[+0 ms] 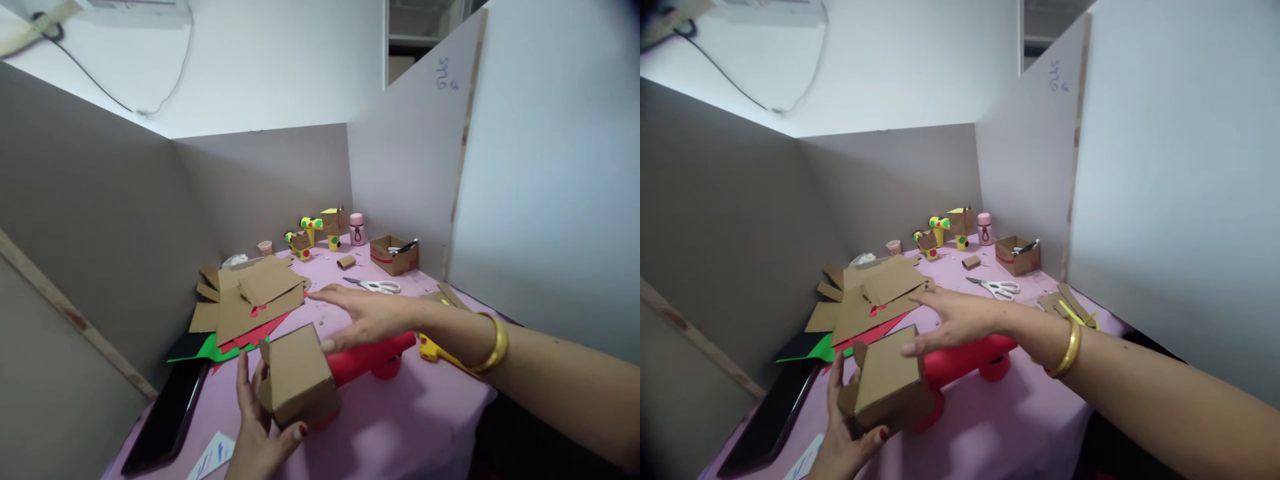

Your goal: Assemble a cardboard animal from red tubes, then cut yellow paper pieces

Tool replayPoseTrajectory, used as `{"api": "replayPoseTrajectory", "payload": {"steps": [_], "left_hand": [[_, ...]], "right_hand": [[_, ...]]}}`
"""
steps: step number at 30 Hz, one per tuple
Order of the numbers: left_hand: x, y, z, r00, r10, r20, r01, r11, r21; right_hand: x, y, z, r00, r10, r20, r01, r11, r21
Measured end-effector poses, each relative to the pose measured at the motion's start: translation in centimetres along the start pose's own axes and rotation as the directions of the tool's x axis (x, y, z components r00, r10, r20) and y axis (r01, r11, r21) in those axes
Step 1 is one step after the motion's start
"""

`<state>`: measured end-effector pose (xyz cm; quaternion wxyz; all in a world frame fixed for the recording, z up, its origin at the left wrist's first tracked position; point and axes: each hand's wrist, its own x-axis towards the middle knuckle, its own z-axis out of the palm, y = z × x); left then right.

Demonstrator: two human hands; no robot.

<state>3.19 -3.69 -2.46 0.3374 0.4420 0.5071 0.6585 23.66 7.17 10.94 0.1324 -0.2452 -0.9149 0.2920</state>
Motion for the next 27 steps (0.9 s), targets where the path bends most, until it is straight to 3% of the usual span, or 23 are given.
{"api": "replayPoseTrajectory", "payload": {"steps": [3,6,10,13,16,19,22,27], "left_hand": [[0.3,-0.2,0.2,0.999,0.031,-0.025,-0.028,0.994,0.105],[0.5,0.0,0.4,0.995,0.091,-0.030,-0.082,0.973,0.214],[0.8,0.3,0.7,0.982,0.188,-0.027,-0.170,0.933,0.316],[0.9,0.6,0.9,0.987,0.158,-0.018,-0.142,0.930,0.339],[1.2,0.8,0.7,0.992,0.126,-0.017,-0.111,0.922,0.371],[2.1,0.6,0.0,0.994,0.109,0.026,-0.110,0.905,0.412],[2.9,0.4,-0.7,0.988,0.126,0.084,-0.150,0.889,0.432],[2.9,0.5,-0.4,0.987,0.146,0.060,-0.157,0.884,0.440]], "right_hand": [[-2.3,2.5,-1.0,0.982,0.081,-0.169,-0.061,0.991,0.121],[-4.8,5.5,-0.6,0.878,0.271,-0.394,-0.126,0.925,0.357],[-8.0,8.6,3.0,0.717,0.441,-0.539,-0.132,0.846,0.517],[-9.4,9.8,7.1,0.620,0.528,-0.580,-0.098,0.785,0.611],[-9.4,10.2,10.9,0.573,0.589,-0.571,-0.076,0.731,0.678],[-8.1,10.1,13.3,0.532,0.615,-0.582,-0.033,0.702,0.712],[-6.1,10.2,14.4,0.519,0.598,-0.611,0.020,0.706,0.708],[-3.7,10.8,14.4,0.536,0.561,-0.631,0.075,0.712,0.698]]}}
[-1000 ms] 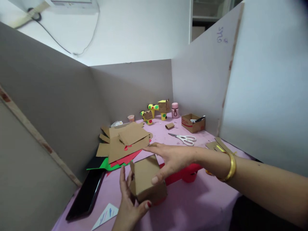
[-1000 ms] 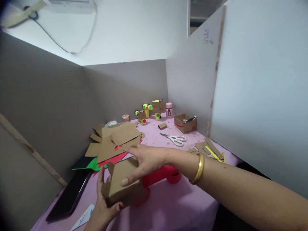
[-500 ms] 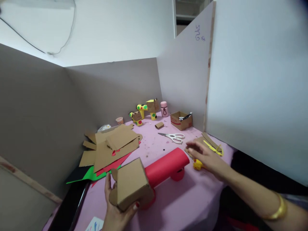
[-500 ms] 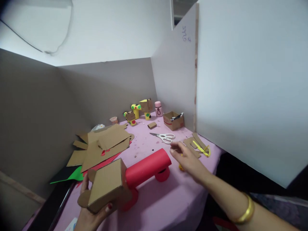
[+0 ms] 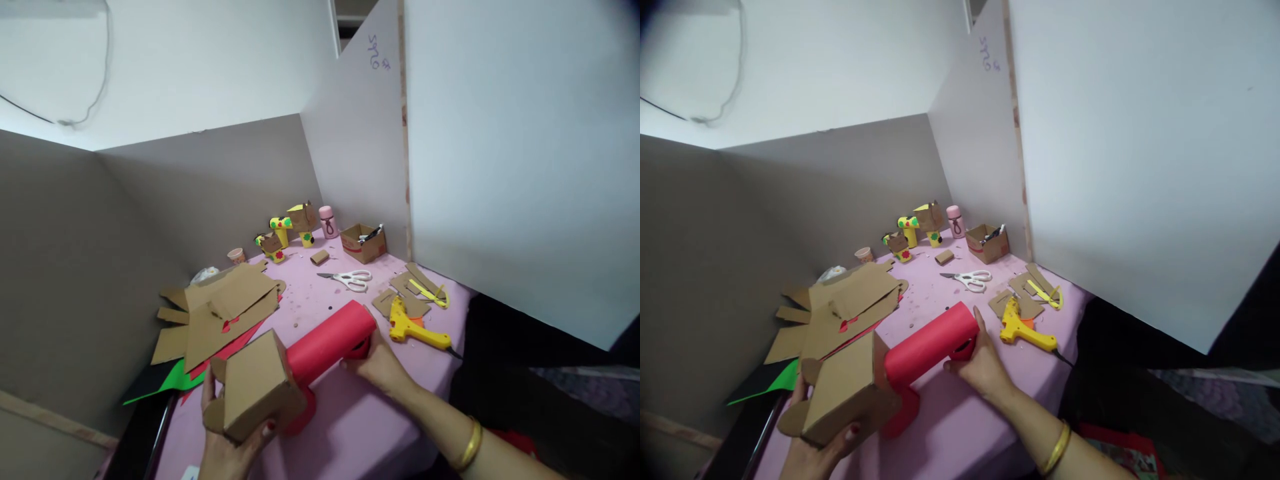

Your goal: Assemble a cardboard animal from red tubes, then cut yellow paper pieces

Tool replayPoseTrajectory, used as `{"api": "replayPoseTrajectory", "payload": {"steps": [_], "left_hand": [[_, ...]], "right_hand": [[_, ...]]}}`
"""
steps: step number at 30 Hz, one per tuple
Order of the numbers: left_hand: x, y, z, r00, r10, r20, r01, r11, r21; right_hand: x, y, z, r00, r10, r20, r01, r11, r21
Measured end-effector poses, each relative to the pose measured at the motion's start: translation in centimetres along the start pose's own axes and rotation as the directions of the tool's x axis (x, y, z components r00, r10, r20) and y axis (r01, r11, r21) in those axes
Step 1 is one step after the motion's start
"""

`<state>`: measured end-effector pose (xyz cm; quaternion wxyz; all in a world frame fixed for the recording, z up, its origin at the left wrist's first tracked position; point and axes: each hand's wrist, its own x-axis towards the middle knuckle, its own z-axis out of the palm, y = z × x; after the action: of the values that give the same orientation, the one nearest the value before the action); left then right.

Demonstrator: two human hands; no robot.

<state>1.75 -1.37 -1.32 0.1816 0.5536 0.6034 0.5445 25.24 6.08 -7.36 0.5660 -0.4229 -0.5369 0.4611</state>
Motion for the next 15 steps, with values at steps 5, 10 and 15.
{"api": "replayPoseTrajectory", "payload": {"steps": [5,10,15], "left_hand": [[-0.3,0.2,0.3,1.000,-0.023,-0.008,0.023,1.000,0.018],[-0.8,0.8,0.3,0.999,-0.027,0.021,0.027,0.999,0.024],[-1.1,1.0,0.5,1.000,0.000,0.025,-0.002,0.996,0.087]], "right_hand": [[0.2,-0.4,-0.7,0.999,0.000,0.033,0.001,0.999,-0.033],[-0.6,-0.4,-1.6,0.998,0.005,0.067,-0.001,0.998,-0.069],[-0.9,0.7,-1.6,0.999,-0.027,0.045,0.032,0.992,-0.119]]}}
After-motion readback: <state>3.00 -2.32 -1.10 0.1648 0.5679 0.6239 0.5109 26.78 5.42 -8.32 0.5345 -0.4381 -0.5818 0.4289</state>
